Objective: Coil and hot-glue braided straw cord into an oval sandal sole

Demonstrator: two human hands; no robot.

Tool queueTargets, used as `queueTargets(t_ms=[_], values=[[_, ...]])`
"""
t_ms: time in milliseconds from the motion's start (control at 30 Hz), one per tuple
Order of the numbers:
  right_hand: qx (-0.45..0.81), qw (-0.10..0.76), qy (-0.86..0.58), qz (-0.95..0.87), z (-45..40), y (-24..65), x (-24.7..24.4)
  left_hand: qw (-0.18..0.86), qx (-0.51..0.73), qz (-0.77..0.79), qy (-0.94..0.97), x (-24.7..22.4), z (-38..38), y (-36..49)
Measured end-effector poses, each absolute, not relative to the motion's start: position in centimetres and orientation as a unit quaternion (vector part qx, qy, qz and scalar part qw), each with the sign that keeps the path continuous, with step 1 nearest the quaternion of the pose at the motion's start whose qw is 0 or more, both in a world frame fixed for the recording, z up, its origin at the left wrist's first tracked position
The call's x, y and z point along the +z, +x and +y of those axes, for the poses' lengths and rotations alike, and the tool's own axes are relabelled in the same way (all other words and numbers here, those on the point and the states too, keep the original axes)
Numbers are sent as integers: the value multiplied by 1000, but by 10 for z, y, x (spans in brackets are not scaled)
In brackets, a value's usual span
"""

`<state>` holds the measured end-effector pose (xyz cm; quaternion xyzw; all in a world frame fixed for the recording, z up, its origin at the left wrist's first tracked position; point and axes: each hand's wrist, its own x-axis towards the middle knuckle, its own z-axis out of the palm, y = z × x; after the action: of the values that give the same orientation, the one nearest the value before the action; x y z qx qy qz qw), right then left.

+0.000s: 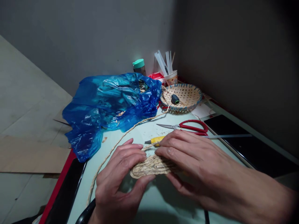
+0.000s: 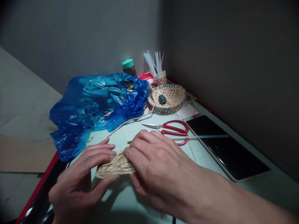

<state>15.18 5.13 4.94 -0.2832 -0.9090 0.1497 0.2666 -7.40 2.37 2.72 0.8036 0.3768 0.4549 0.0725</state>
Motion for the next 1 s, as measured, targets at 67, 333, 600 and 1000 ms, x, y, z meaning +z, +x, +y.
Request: queueTargets(t_ms=[67, 333, 600, 1000], values=[[154, 265, -285, -908, 51, 152, 50, 77, 457, 377, 802, 27, 24, -74], [157, 266, -286, -907, 52, 152, 51, 77, 459, 374, 802, 28, 24, -73], [150, 272, -289, -906, 51, 151, 51, 79, 459, 382, 798, 28, 23, -72], [149, 260, -283, -911, 52, 151, 49, 69, 452, 387, 801, 28, 23, -73]])
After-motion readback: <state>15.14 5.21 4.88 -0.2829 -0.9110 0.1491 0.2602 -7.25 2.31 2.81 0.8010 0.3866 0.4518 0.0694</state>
